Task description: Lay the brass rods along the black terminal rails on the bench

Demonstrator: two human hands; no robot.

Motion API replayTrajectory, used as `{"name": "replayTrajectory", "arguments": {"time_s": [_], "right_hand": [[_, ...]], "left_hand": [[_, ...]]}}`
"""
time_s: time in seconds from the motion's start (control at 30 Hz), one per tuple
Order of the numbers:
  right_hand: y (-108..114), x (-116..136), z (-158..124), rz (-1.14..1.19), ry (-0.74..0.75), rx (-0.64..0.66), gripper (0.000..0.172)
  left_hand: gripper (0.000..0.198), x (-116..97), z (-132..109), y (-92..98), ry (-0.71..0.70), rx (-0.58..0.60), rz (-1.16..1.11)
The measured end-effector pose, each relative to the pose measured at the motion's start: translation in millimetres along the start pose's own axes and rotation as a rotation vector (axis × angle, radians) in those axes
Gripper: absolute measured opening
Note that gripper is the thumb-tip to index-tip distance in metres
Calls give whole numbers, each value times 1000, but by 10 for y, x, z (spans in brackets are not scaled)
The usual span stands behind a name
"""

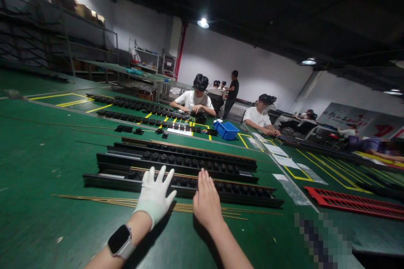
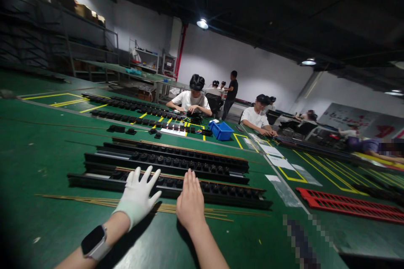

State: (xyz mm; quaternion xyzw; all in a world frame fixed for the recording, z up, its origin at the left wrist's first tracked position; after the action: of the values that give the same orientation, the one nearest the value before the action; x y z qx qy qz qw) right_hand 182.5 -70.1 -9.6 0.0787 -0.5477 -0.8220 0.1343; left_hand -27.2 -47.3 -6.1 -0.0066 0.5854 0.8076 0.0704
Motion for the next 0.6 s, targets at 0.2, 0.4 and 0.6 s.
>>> {"name": "replayTrajectory", "arguments": {"time_s": [0.2, 0.4, 0.6], "right_hand": [[-44, 95, 81, 36, 41, 31, 77], [73, 241, 186, 62, 112, 84, 80], [94, 299, 208, 74, 127, 146, 80]], "left_hand": [[74, 6, -6, -16, -16, -20, 13], [74, 9, -11, -29, -8, -17, 2], [73, 10, -8, -21, -9, -29, -19]]}}
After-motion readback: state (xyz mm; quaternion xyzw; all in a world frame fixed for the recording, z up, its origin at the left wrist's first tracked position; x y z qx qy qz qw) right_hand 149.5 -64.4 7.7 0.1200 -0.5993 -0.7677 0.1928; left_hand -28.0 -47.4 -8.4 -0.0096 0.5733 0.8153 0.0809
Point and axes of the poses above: each hand's wrist, its own z-axis towards the middle knuckle, its own y-axis out of the back of the hand, x = y × z, the point moved 2 cm from there along z, towards the middle knuckle, and after that the axes turned 2 degrees about y, right-handed, at the moved point
